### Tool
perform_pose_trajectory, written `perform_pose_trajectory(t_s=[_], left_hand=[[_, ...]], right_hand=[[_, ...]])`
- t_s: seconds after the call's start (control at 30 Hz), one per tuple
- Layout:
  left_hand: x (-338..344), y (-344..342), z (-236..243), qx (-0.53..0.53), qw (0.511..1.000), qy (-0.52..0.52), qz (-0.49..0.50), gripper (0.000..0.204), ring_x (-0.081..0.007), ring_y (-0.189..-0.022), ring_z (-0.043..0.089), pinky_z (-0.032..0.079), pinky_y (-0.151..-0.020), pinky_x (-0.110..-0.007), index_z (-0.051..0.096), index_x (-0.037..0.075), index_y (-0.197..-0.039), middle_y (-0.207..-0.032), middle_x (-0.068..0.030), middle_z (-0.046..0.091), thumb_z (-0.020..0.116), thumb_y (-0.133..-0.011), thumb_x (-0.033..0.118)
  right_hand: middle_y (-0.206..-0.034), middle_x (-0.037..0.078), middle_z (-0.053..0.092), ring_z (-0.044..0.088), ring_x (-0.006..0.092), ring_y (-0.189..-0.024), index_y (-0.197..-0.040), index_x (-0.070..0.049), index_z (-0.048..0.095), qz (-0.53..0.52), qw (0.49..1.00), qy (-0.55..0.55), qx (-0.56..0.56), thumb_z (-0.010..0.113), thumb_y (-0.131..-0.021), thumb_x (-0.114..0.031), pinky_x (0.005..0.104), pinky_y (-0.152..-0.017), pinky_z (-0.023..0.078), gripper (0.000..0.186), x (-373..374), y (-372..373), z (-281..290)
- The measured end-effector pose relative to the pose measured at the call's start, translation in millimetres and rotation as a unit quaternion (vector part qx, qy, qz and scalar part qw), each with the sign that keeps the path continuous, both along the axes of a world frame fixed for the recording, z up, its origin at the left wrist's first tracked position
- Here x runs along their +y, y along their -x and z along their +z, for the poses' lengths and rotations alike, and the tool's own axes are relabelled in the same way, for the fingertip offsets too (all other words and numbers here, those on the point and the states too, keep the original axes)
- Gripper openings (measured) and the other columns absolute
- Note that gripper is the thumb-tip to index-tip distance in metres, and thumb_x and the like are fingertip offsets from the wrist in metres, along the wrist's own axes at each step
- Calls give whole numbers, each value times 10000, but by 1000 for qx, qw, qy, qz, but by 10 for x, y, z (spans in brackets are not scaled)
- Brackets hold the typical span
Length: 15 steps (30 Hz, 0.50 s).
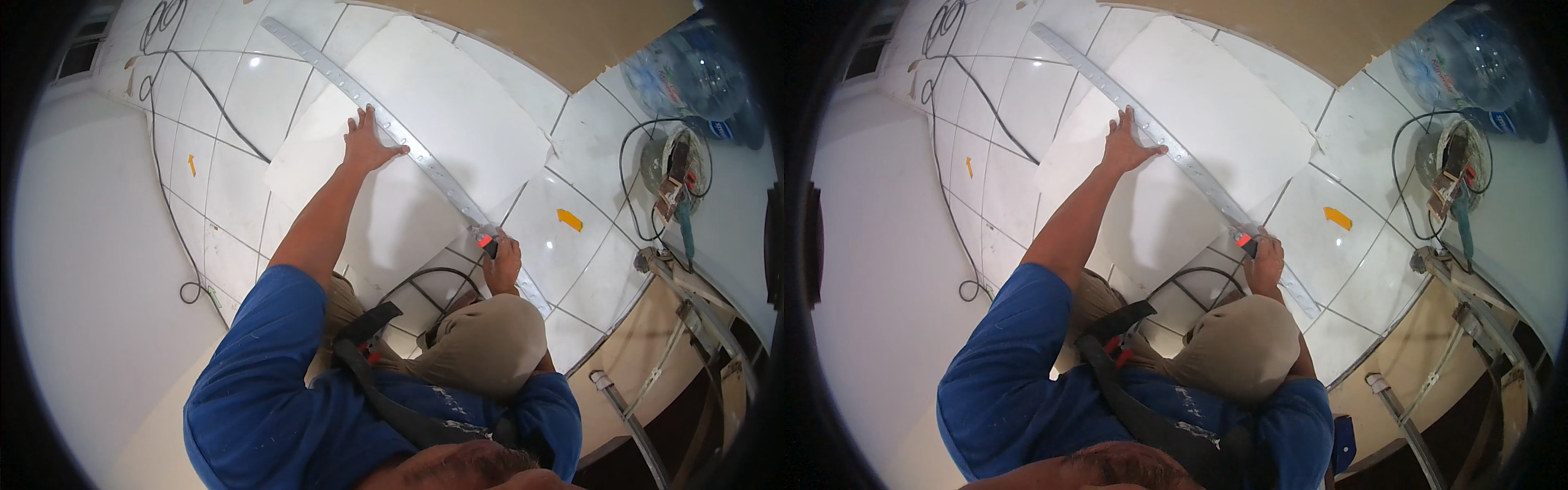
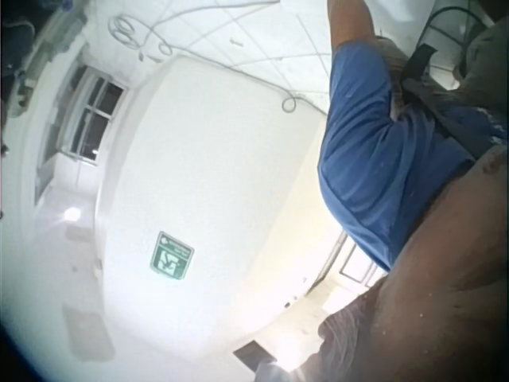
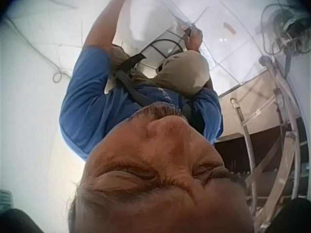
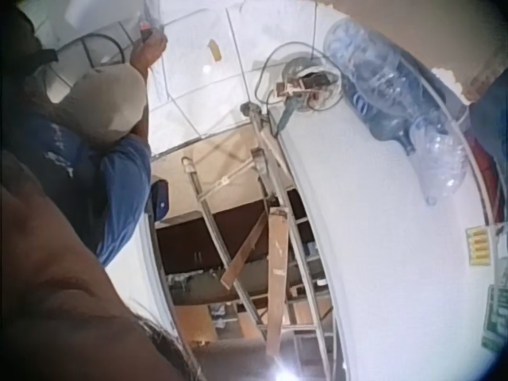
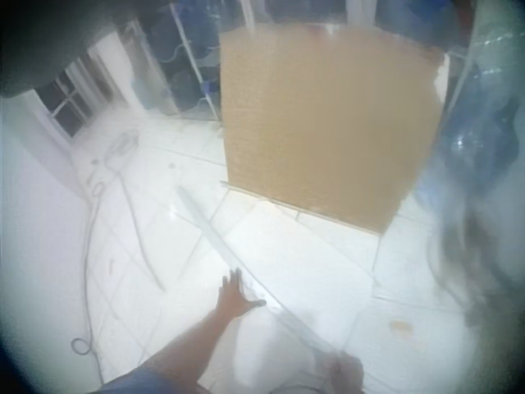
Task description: The person measures and cuts a white board using a utility knife and a metal ruler. They then lift the board to fit it into a ceiling opening, trim the edges, and remove the excess piece.
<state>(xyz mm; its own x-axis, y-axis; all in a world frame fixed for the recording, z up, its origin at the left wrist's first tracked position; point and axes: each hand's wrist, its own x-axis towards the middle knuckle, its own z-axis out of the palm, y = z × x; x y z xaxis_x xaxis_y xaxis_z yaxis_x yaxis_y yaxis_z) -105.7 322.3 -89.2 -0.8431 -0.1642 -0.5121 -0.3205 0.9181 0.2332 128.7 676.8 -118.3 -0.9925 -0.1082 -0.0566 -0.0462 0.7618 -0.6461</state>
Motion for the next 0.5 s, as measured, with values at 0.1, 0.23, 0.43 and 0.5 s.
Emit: perform_pose_trajectory(t_s=[0.1,0.23,0.43,0.5], left_hand=[[-7,4,41,-3,1000,0,7,1435,-486,-1543,171,264,-1231,-582,98,64,-1647,-1699,-223,154,903,-612,646],[-13,-3,41,12,1000,-3,8,1418,-457,-1550,178,290,-1202,-632,121,69,-1647,-1715,-212,54,911,-610,628],[14,8,159,-20,1000,-7,14,1426,-406,-1566,177,306,-1185,-660,111,82,-1650,-1724,-187,16,917,-605,621],[9,17,169,-28,999,-12,23,1425,-408,-1566,175,301,-1188,-661,109,88,-1651,-1724,-188,17,923,-605,611]], right_hand=[[-1269,212,643,588,428,-1088,-1251,3,580,-2,1000,0,-5,754,-705,3,509,-935,484,573,-21,21,56],[-1175,219,660,605,415,-1042,-1270,6,605,-55,998,15,-33,761,-840,-113,500,-897,499,473,-69,84,107],[-1084,252,696,681,429,-968,-1271,3,618,-5,976,59,-209,672,-946,-246,476,-827,535,413,-338,1231,598],[-1104,273,695,680,449,-996,-1317,2,584,48,974,63,-214,635,-955,-212,485,-859,534,424,-610,1760,507]])
